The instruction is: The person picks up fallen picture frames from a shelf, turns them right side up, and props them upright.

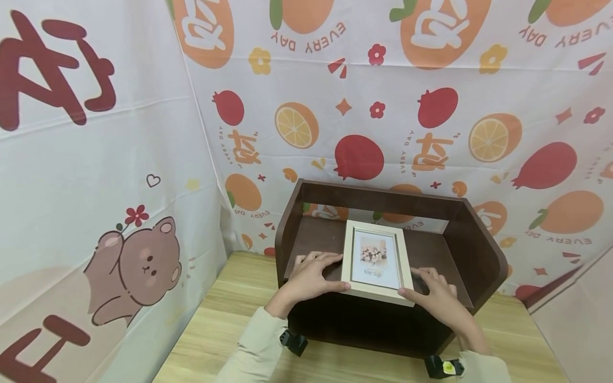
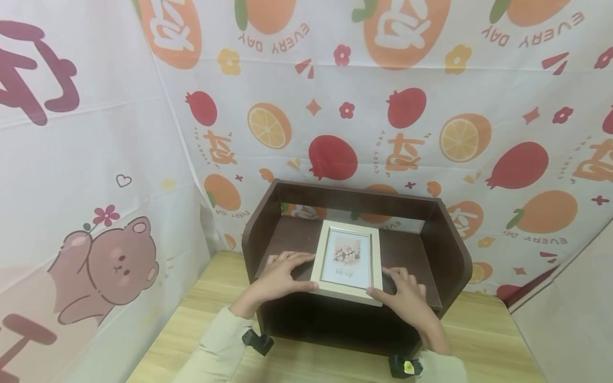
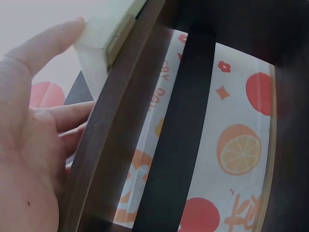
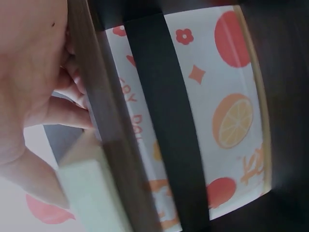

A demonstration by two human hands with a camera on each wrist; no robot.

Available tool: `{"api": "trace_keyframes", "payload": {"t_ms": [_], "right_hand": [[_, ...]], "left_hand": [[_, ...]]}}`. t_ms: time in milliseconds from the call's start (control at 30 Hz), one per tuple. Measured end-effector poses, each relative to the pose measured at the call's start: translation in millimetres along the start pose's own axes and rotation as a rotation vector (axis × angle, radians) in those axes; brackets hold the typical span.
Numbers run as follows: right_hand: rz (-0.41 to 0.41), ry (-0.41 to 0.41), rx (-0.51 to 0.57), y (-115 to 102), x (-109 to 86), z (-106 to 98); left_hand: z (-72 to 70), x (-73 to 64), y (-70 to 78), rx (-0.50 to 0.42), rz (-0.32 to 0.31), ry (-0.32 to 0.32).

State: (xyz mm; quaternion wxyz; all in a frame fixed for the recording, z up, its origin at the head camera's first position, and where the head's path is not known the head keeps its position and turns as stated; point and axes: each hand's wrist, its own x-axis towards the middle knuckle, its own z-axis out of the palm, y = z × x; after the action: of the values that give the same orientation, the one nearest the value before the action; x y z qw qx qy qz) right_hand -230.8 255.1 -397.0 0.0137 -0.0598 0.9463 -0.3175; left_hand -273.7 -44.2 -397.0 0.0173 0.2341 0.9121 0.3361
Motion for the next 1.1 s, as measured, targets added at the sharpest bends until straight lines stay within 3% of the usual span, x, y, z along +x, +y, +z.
{"api": "trace_keyframes", "payload": {"t_ms": [400,567,833,1100], "right_hand": [[-0.016,-0.07,0.247,8.1,-3.1,-10.0],[-0.03,-0.062,0.273,10.2,-2.6,-8.5],[-0.031,0.012,0.271,8.1,-1.2,-4.9],[-0.051,0.056,0.294,7.4,-0.5,-2.6]], "left_hand": [[-10.2,-1.7,-2.4,-0.161,-0.002,-0.06],[-10.2,-4.2,-1.2,-0.211,-0.017,-0.056],[-7.0,-4.9,-0.7,-0.311,-0.004,0.019],[-5.6,-2.8,-0.9,-0.36,-0.012,0.035]]}}
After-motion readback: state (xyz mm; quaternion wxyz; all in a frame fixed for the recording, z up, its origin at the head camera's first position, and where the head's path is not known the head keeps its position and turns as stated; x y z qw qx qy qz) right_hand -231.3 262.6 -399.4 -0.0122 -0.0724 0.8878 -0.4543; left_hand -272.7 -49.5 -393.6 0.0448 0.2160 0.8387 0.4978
